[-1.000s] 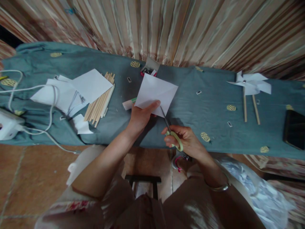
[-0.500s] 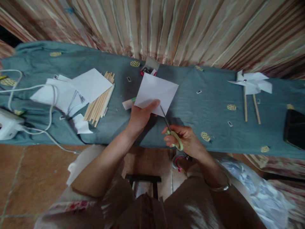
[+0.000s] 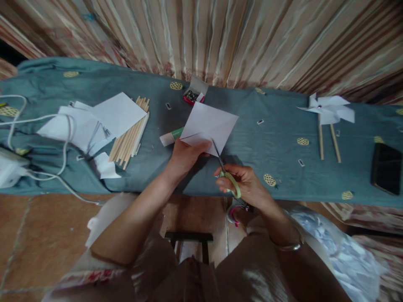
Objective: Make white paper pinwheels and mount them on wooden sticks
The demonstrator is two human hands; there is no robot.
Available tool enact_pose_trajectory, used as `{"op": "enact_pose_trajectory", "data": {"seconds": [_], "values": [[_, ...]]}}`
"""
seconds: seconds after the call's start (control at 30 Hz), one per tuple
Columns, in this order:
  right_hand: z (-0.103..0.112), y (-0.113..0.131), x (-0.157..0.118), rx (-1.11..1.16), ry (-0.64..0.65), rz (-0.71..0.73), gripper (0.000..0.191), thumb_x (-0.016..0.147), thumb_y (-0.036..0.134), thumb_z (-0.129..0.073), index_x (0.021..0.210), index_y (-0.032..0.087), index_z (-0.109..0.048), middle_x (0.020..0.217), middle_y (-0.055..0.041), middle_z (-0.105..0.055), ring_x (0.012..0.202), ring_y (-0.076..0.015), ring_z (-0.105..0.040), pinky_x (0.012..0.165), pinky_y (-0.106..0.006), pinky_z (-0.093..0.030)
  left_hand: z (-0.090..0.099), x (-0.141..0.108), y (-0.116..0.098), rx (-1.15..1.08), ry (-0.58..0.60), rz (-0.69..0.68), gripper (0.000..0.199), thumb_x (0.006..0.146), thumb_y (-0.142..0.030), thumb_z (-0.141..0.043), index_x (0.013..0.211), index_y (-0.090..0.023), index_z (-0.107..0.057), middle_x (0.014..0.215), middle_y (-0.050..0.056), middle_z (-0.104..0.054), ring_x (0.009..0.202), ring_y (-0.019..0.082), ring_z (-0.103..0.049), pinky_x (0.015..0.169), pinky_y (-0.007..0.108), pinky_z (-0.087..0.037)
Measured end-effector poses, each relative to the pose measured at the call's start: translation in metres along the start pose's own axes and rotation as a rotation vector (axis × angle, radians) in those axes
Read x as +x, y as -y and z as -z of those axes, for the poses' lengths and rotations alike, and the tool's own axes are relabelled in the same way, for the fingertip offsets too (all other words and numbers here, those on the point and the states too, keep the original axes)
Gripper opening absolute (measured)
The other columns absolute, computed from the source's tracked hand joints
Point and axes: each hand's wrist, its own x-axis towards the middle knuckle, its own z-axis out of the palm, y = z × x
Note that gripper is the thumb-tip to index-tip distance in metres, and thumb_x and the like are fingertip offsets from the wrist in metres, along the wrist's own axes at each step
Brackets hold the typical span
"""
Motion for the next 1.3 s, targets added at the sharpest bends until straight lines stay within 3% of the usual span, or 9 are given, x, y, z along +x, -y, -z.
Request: {"op": "enact_pose_trajectory", "data": {"seconds": [0.67,0.9,1.3], "values": [[0.0000,0.0007,0.0003,-0.041,-0.015,0.014,0.050,0.059,0.062,-0.087,0.079,0.020,-0.067,0.056,0.0065,-0.056,0.050,-0.0078,-0.051,0.047,-0.021,-0.044,0.0009,-0.0008,0.0041,0.035,0.021,-0.027,0.016,0.064,-0.019,-0.078,0.074,-0.019,-0.066,0.071,0.000,-0.068,0.063,0.014,-0.060,0.055,0.024,-0.053],[0.0001,0.0015,0.0012,-0.028,-0.031,0.015,0.052,0.056,0.062,-0.088,0.077,0.020,-0.067,0.055,0.0062,-0.058,0.049,-0.0076,-0.052,0.046,-0.020,-0.043,-0.0030,-0.0040,0.0013,0.021,0.004,0.007,0.015,0.061,-0.016,-0.077,0.070,-0.019,-0.066,0.067,-0.002,-0.067,0.056,0.012,-0.058,0.049,0.022,-0.051],[-0.0010,0.0041,0.0014,-0.013,-0.044,0.009,0.051,0.054,0.062,-0.089,0.074,0.020,-0.067,0.054,0.0067,-0.058,0.047,-0.0073,-0.052,0.046,-0.021,-0.045,-0.0035,-0.0054,0.0007,-0.001,0.015,0.057,0.017,0.064,-0.010,-0.077,0.076,-0.018,-0.067,0.072,-0.001,-0.068,0.061,0.013,-0.059,0.052,0.025,-0.051]]}}
